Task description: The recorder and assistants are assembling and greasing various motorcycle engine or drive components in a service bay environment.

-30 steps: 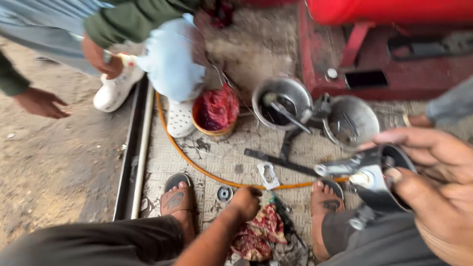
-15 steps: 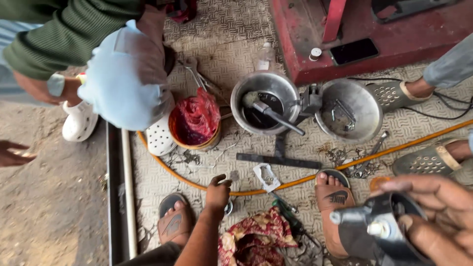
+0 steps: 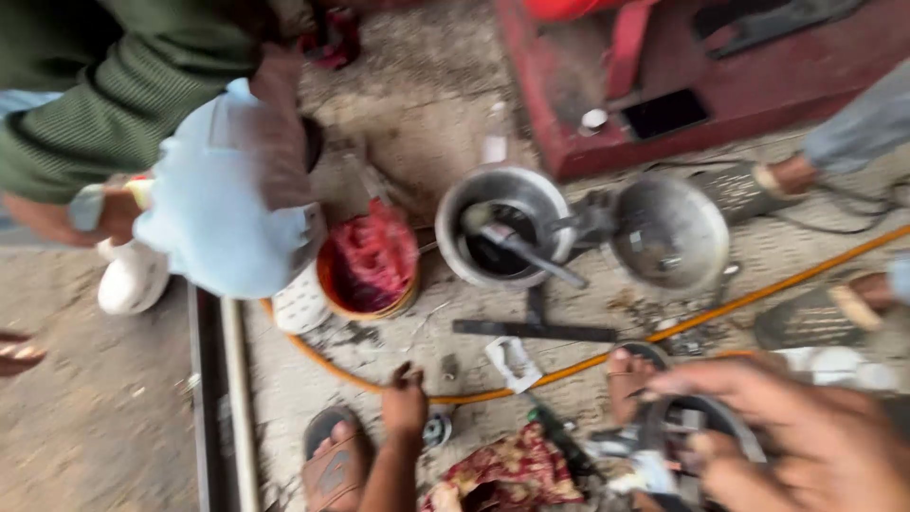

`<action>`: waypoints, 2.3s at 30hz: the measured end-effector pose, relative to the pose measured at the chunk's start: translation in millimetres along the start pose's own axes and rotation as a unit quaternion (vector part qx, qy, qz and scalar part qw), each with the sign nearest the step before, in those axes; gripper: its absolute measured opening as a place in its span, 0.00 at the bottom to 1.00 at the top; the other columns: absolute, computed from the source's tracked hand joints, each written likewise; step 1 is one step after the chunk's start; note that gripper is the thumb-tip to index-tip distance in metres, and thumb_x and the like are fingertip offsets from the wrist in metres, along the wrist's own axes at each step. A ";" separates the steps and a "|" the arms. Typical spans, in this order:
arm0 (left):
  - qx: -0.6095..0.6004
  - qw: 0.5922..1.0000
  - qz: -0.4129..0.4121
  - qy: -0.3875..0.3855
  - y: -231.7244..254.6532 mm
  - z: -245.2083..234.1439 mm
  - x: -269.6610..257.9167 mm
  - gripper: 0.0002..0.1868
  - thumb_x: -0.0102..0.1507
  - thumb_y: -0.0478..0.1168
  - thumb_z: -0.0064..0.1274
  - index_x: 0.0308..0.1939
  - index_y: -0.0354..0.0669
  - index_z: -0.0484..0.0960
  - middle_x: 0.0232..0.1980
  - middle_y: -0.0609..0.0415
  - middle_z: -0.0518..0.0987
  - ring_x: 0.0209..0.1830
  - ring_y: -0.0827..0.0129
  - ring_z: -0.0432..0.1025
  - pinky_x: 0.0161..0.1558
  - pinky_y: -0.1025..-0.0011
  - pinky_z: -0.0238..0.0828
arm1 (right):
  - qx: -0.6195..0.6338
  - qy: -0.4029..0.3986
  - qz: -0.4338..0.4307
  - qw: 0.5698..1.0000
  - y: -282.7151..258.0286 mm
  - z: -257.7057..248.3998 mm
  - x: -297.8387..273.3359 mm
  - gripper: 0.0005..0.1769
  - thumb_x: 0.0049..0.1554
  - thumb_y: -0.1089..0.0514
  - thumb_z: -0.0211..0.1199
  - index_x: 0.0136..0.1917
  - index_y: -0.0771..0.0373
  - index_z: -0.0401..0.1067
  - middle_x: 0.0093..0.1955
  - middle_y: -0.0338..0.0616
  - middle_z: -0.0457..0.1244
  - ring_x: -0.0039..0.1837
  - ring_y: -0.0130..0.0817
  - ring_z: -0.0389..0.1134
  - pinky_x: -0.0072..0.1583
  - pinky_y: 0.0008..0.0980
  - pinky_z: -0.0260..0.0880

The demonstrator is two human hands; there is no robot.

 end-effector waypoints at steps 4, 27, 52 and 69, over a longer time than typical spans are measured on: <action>-0.070 0.992 0.100 -0.033 126.1 10.8 -39.2 0.19 0.68 0.45 0.51 0.58 0.38 0.82 0.42 0.49 0.82 0.38 0.65 0.68 0.42 0.65 0.67 | -0.049 -0.004 0.095 0.994 -37.0 -0.8 10.3 0.22 0.55 0.65 0.63 0.64 0.57 0.79 0.60 0.44 0.71 0.56 0.34 0.77 0.50 0.38 0.81; 0.301 0.686 0.658 0.078 312.6 9.7 -399.8 0.14 0.56 0.47 0.58 0.44 0.49 0.85 0.63 0.52 0.79 0.60 0.53 0.76 0.45 0.52 0.76 | -0.337 0.010 -0.385 0.859 -105.1 25.2 -15.4 0.19 0.50 0.63 0.67 0.56 0.65 0.75 0.58 0.55 0.70 0.59 0.46 0.76 0.58 0.39 0.76; 0.221 0.751 0.535 -0.317 307.8 -33.1 -384.3 0.13 0.63 0.35 0.51 0.47 0.25 0.78 0.73 0.18 0.65 0.59 0.36 0.76 0.59 0.58 0.75 | -0.257 -0.123 -0.204 0.936 -64.6 44.2 -10.5 0.21 0.52 0.58 0.68 0.60 0.61 0.76 0.56 0.50 0.73 0.57 0.40 0.78 0.57 0.36 0.76; 0.300 0.758 0.492 -0.305 270.9 -7.0 -390.2 0.13 0.68 0.36 0.44 0.46 0.26 0.76 0.50 0.30 0.73 0.45 0.41 0.78 0.46 0.52 0.78 | -0.205 -0.191 -0.130 0.951 -53.0 57.8 -29.6 0.24 0.51 0.63 0.67 0.62 0.66 0.73 0.55 0.55 0.73 0.61 0.43 0.75 0.60 0.32 0.74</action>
Point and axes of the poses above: each hand's wrist, its own x-axis towards the middle knuckle, its own z-axis out of the palm, y = z × x, the point moved 5 cm from there along x, towards the middle knuckle
